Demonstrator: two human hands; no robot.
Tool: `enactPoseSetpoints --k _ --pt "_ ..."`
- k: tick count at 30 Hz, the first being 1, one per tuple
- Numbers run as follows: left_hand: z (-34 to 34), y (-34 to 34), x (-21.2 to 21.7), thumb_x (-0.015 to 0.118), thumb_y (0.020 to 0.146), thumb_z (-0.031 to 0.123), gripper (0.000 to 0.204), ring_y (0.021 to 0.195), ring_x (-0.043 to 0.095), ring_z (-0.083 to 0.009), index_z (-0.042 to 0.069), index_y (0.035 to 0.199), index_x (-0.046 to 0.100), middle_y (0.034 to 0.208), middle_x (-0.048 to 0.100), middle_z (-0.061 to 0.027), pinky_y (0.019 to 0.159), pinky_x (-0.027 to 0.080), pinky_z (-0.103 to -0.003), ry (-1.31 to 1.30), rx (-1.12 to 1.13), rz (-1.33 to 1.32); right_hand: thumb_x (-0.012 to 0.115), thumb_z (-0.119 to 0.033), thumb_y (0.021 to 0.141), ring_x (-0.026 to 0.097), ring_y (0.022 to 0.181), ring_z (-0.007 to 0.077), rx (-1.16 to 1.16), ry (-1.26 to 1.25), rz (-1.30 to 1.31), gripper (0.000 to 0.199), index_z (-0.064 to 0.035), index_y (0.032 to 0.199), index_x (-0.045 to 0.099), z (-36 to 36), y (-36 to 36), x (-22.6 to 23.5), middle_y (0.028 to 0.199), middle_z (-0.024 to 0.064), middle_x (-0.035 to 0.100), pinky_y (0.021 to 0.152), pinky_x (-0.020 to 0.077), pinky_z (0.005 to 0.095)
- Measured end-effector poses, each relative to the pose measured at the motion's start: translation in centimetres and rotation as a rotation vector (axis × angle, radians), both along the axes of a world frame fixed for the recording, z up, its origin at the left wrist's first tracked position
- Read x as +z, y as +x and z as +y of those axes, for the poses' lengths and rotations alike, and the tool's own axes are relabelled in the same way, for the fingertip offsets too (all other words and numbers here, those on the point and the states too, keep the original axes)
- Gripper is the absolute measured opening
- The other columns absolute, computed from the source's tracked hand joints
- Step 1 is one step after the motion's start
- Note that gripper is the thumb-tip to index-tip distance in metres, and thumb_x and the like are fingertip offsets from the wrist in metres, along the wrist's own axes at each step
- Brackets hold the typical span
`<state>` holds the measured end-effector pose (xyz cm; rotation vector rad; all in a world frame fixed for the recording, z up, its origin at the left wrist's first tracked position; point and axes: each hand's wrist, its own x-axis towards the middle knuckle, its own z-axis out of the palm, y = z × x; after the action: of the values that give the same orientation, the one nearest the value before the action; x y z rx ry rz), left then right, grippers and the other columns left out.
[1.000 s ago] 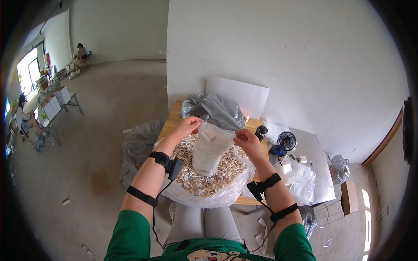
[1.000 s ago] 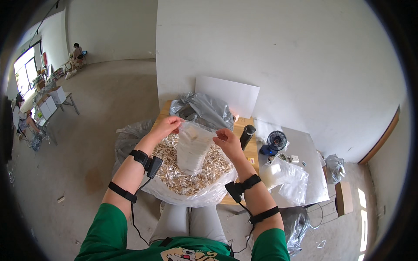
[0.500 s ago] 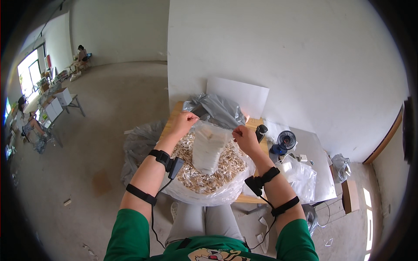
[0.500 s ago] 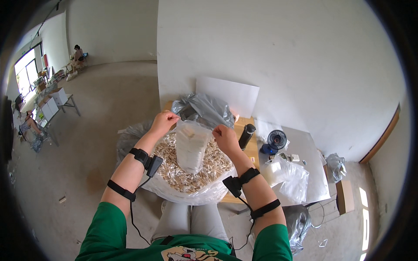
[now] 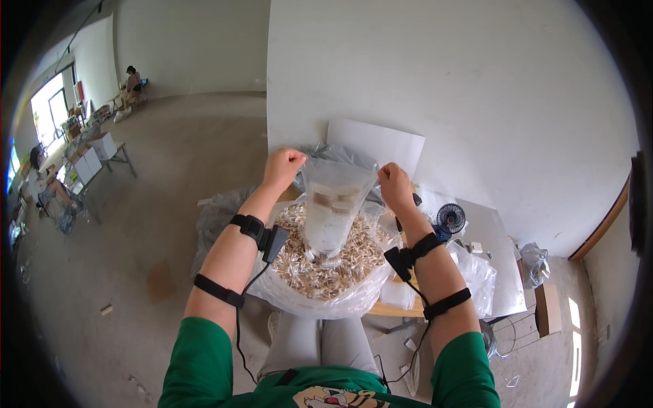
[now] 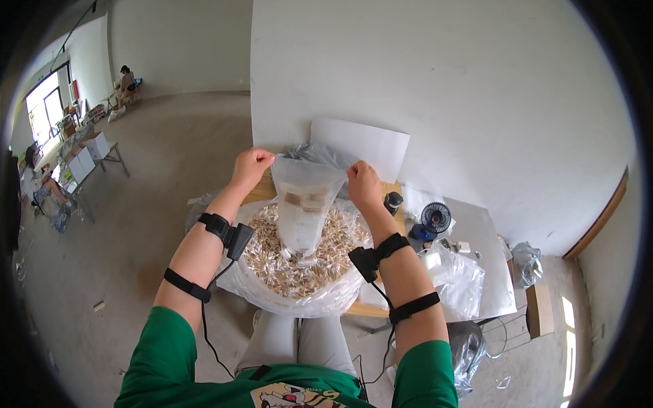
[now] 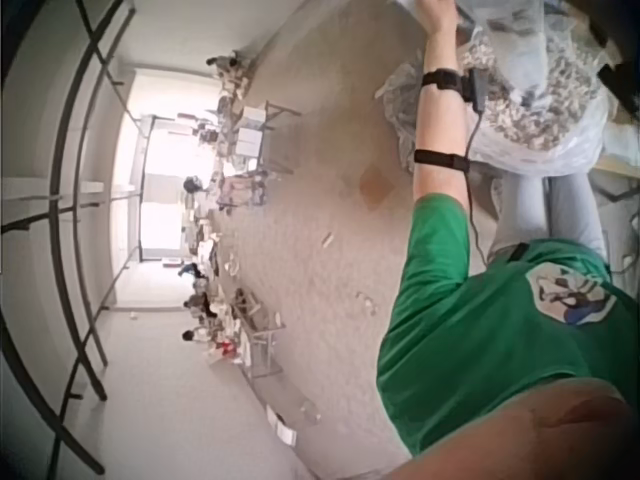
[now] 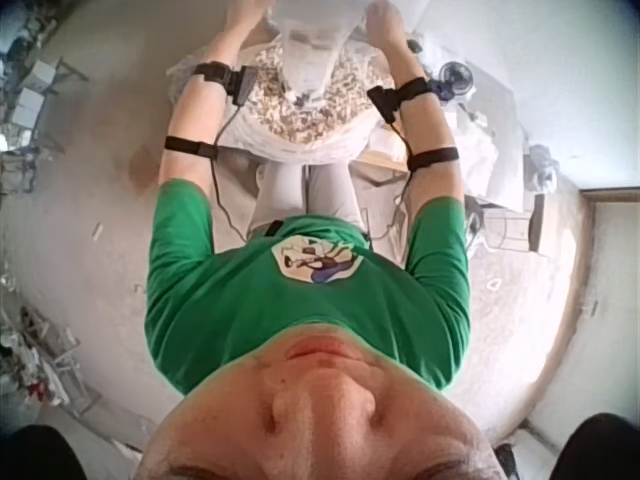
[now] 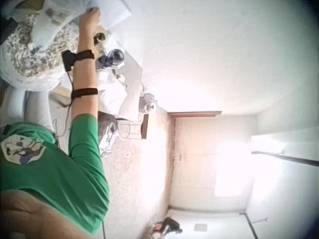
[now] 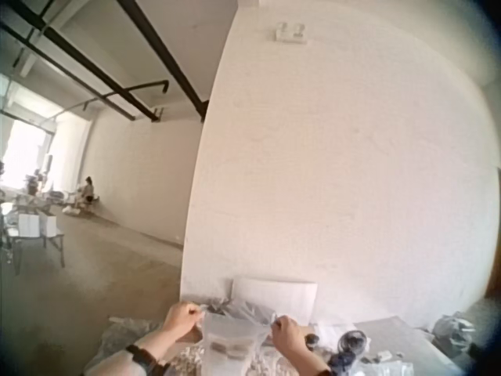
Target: The recorder is packing small yellow-labeled packets into plastic bags filled with wooden sticks/splinters.
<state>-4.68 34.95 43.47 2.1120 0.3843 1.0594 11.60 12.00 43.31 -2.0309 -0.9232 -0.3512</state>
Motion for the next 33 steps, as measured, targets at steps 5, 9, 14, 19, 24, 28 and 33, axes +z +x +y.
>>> enactPoseSetpoints --k 5,9,14,19,24,28,33 --pt "1.1 0.3 1.4 0.066 0.080 0.018 0.018 0.066 0.062 -0.0203 0.000 0.083 0.067 0.074 0.065 -0.0130 0.063 0.047 -0.031 0.096 0.056 -0.022 0.055 -0.017 0.085 0.058 0.086 0.0381 -0.036 0.017 -0.062 0.016 -0.0002 0.084 0.058 1.6 0.2 1.8 0.086 0.0205 0.062 0.075 0.0458 0.0438" --pt "0.8 1.2 2.8 0.066 0.079 0.018 0.019 0.068 0.061 -0.0224 -0.001 0.080 0.066 0.074 0.064 -0.0134 0.063 0.047 -0.032 0.103 0.046 -0.008 0.056 -0.017 0.084 0.058 0.086 0.0377 -0.035 0.079 -0.011 0.016 -0.0006 0.084 0.057 2.0 2.5 2.7 0.085 0.0195 0.062 0.074 0.0457 0.0442" --pt "1.8 1.6 3.8 0.066 0.080 0.018 0.019 0.069 0.061 -0.0226 -0.001 0.080 0.065 0.077 0.064 -0.0133 0.064 0.047 -0.032 0.125 0.060 -0.032 0.057 -0.016 0.084 0.058 0.085 0.0374 -0.058 0.087 -0.032 0.016 -0.0005 0.084 0.057 2.9 2.6 4.0 0.085 0.0188 0.062 0.074 0.0459 0.0437" --pt "1.2 1.6 5.1 0.065 0.081 0.018 0.019 0.068 0.060 -0.0199 -0.001 0.082 0.065 0.076 0.064 -0.0125 0.064 0.047 -0.031 0.125 0.026 -0.064 0.058 -0.017 0.084 0.058 0.084 0.0372 -0.050 0.098 -0.057 0.016 -0.0007 0.084 0.057 2.8 3.6 4.2 0.085 0.0187 0.062 0.074 0.0459 0.0433" --pt "0.3 0.0 5.0 0.063 0.085 0.019 0.020 0.070 0.058 -0.0113 -0.001 0.088 0.065 0.080 0.067 -0.0073 0.065 0.046 -0.028 0.103 -0.007 0.040 0.055 -0.014 0.085 0.059 0.077 0.0355 0.025 0.123 -0.036 0.015 0.0010 0.082 0.056 1.6 3.1 3.6 0.078 0.0174 0.062 0.069 0.0460 0.0414" --pt "-1.2 -2.2 3.2 0.061 0.086 0.016 0.018 0.073 0.058 -0.0086 -0.001 0.090 0.064 0.081 0.067 -0.0050 0.067 0.046 -0.026 0.015 -0.175 0.120 0.054 -0.013 0.085 0.061 0.070 0.0299 0.071 0.123 0.007 0.015 0.0019 0.081 0.056 -0.9 1.1 2.2 0.073 0.0162 0.061 0.066 0.0466 0.0373" --pt "-3.6 -5.6 0.8 0.057 0.089 0.012 0.014 0.075 0.058 -0.0076 -0.001 0.091 0.062 0.081 0.066 -0.0034 0.070 0.046 -0.023 -0.074 -0.303 0.150 0.054 -0.009 0.085 0.060 0.068 0.0194 0.202 0.173 0.169 0.012 0.0027 0.081 0.054 -4.3 -2.3 0.2 0.071 0.0128 0.061 0.063 0.0457 0.0300"
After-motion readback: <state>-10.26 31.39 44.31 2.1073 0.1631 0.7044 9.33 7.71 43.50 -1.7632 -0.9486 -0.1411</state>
